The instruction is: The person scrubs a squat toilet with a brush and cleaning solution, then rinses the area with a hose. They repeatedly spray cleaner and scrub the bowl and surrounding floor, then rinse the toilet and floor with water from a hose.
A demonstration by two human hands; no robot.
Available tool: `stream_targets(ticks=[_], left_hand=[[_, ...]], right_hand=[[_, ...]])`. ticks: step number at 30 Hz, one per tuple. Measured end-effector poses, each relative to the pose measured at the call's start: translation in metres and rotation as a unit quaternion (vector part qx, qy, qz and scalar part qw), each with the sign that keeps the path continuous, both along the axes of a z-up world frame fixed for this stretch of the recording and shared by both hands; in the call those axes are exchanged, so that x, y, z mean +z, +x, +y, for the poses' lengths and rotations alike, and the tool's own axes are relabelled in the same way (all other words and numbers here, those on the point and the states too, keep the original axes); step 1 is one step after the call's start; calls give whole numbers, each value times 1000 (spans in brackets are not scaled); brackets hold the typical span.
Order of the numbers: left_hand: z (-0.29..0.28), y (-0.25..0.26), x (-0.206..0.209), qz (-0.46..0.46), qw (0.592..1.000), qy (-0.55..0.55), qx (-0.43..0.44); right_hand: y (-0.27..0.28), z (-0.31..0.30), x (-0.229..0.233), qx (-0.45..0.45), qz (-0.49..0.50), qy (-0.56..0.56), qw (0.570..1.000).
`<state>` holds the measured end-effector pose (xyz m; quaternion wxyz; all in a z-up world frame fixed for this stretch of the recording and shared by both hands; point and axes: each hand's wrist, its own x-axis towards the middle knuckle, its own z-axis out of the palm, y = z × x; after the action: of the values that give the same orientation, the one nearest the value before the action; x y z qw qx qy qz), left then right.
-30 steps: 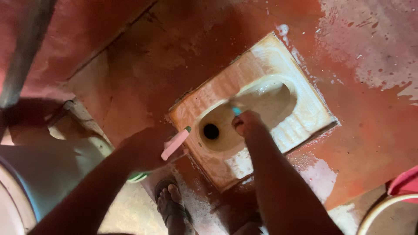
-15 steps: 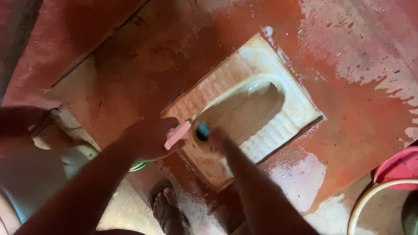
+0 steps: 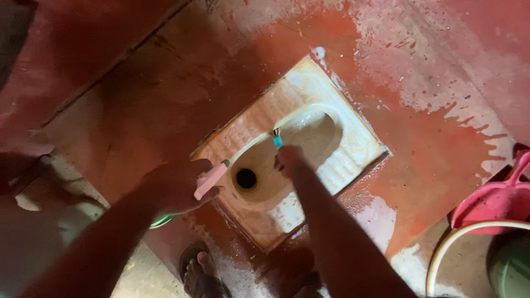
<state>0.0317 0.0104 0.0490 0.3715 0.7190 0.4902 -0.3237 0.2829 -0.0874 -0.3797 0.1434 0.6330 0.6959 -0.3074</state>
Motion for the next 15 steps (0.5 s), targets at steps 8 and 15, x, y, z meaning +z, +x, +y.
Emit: stream_targets(ticks=[8,15], left_hand=[[2,-5,-7,9,1000,0,8],[4,-10,-15,18,1000,-3,6]], right_hand=[[90,37,5,-59,-107,64,990],[22,13,-6,-28,-24,52,998]])
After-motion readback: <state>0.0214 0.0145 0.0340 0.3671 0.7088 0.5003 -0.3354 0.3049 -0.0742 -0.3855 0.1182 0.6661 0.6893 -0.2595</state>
